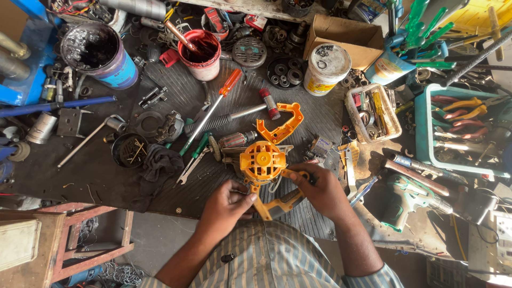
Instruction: The person assembles a yellow plastic housing with internal electrical components on a cluttered workbench. They use a screwdriver to tighten screws, insert a metal rod, and fit a handle into the housing, then place the assembled unit onto a larger metal base.
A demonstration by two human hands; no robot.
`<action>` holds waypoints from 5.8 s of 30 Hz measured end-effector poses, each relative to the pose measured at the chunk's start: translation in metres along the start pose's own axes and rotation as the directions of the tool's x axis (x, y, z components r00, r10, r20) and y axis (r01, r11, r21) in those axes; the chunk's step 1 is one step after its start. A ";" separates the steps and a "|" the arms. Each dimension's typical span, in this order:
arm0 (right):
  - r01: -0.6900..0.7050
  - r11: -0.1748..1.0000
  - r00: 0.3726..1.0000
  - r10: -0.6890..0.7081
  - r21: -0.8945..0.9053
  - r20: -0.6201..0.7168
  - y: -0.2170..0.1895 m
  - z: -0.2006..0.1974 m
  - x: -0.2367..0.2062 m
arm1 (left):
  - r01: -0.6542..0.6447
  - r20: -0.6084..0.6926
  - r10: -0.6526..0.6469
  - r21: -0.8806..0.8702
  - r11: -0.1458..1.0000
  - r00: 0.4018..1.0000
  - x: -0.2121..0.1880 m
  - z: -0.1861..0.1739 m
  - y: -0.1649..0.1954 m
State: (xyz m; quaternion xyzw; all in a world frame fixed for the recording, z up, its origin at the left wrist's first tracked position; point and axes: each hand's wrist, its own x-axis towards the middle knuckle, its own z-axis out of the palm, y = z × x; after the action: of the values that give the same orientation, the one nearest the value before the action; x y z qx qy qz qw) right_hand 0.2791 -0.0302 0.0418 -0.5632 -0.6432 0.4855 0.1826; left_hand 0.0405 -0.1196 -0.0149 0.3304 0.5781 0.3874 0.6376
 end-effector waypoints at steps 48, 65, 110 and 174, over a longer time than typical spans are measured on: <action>0.027 0.883 1.000 -0.025 -0.468 0.011 0.004 -0.010 0.035 | -0.154 -0.155 0.196 0.251 0.956 0.968 0.004 0.024 -0.021; 0.714 0.589 0.648 -0.760 -0.378 0.040 -0.104 0.029 -0.002 | -0.152 -0.194 0.298 0.540 0.828 0.935 -0.014 0.021 -0.005; -0.222 0.806 0.955 0.293 0.548 -0.044 0.032 0.050 0.006 | -0.285 -0.131 0.577 0.768 0.574 0.806 0.020 -0.092 0.074; -0.089 0.795 0.989 0.144 0.600 -0.044 0.025 0.066 0.002 | -0.422 0.416 0.099 0.830 0.365 0.904 -0.089 -0.128 0.055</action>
State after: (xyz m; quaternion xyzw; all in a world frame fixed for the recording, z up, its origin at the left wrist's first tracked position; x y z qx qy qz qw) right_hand 0.2404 -0.0581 -0.0097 -0.5365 -0.4135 0.6482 0.3478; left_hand -0.0951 -0.1749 0.0612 0.7633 0.5307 0.0553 0.3642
